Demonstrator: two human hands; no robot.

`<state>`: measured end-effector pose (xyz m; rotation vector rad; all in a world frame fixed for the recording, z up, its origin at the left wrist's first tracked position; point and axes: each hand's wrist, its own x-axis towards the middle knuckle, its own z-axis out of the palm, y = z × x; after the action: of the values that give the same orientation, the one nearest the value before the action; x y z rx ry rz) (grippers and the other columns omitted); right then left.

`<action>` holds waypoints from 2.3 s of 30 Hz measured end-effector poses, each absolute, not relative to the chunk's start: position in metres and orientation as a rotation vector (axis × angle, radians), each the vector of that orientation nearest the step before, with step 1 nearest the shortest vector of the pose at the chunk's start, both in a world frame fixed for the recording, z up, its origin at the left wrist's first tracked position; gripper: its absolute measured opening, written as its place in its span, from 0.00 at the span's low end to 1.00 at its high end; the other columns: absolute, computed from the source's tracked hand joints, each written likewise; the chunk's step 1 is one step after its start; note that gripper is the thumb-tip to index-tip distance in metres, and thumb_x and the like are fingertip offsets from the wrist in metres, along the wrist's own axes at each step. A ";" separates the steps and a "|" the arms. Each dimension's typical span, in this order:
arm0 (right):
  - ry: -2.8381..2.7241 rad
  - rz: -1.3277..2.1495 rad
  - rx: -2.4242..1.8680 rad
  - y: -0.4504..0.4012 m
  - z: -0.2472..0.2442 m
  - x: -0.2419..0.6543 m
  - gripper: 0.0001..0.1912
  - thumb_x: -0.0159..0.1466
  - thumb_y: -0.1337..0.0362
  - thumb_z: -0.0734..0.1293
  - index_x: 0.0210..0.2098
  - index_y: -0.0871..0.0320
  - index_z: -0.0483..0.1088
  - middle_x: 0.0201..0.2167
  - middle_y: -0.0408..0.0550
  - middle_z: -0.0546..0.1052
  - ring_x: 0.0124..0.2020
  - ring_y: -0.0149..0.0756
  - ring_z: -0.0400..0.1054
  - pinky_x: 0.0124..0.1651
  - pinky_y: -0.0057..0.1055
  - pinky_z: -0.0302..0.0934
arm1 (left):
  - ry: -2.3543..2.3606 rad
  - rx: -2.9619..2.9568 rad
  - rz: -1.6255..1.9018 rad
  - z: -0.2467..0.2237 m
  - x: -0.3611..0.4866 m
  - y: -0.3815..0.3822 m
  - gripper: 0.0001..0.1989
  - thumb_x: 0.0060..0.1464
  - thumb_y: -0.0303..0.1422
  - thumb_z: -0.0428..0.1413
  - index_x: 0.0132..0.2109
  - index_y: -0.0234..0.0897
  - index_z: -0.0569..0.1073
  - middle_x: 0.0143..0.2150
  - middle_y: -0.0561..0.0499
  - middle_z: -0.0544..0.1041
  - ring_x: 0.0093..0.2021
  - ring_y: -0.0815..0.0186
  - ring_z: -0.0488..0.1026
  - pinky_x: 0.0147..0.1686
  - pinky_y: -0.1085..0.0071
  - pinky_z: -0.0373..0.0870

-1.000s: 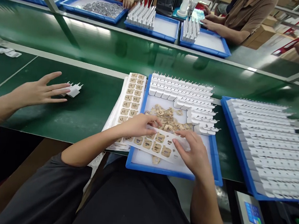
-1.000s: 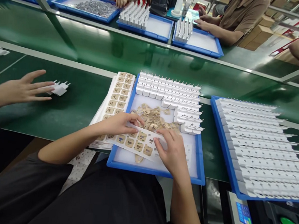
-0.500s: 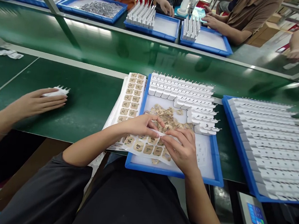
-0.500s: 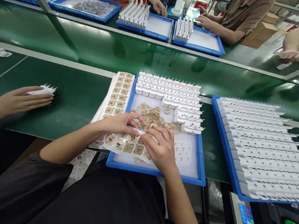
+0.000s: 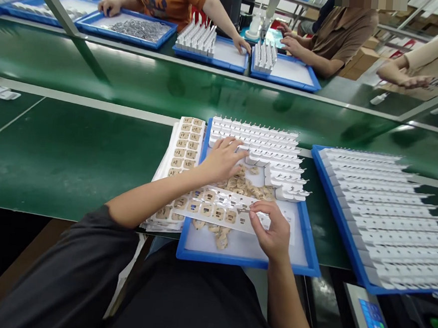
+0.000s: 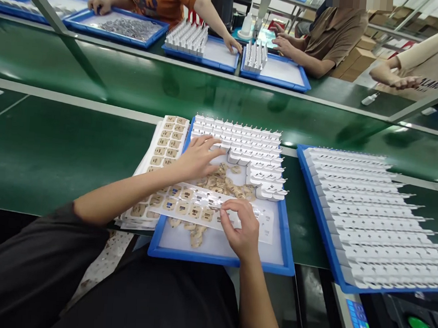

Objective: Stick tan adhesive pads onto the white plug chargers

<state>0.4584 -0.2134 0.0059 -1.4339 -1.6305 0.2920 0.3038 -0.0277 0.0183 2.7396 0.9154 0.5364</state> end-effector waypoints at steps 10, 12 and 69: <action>-1.663 0.195 -1.453 -0.217 -0.001 0.464 0.04 0.65 0.69 0.66 0.37 0.53 0.71 0.34 0.49 0.78 0.40 0.43 0.74 0.45 0.43 0.69 | 0.790 2.721 0.659 0.012 0.359 -0.019 0.14 0.55 0.19 0.52 0.49 0.31 0.71 0.65 0.31 0.66 0.67 0.44 0.61 0.62 0.46 0.59; -1.623 0.225 -1.436 -0.217 -0.001 0.465 0.04 0.65 0.69 0.67 0.37 0.53 0.71 0.35 0.49 0.78 0.40 0.43 0.74 0.46 0.43 0.69 | 0.762 2.404 0.624 0.024 0.337 -0.031 0.12 0.55 0.26 0.58 0.47 0.34 0.69 0.54 0.36 0.75 0.56 0.48 0.71 0.54 0.51 0.68; -1.219 0.623 -1.309 -0.215 0.029 0.386 0.06 0.64 0.69 0.72 0.37 0.53 0.73 0.33 0.41 0.75 0.38 0.34 0.71 0.43 0.32 0.65 | 0.567 2.090 1.213 -0.004 0.219 -0.153 0.26 0.58 0.31 0.64 0.62 0.41 0.70 0.57 0.39 0.78 0.57 0.55 0.76 0.56 0.57 0.75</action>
<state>0.3863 -0.2145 0.0288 -1.3089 -1.2185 0.6232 0.2192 -0.1525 -0.0043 2.0898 0.5672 1.2131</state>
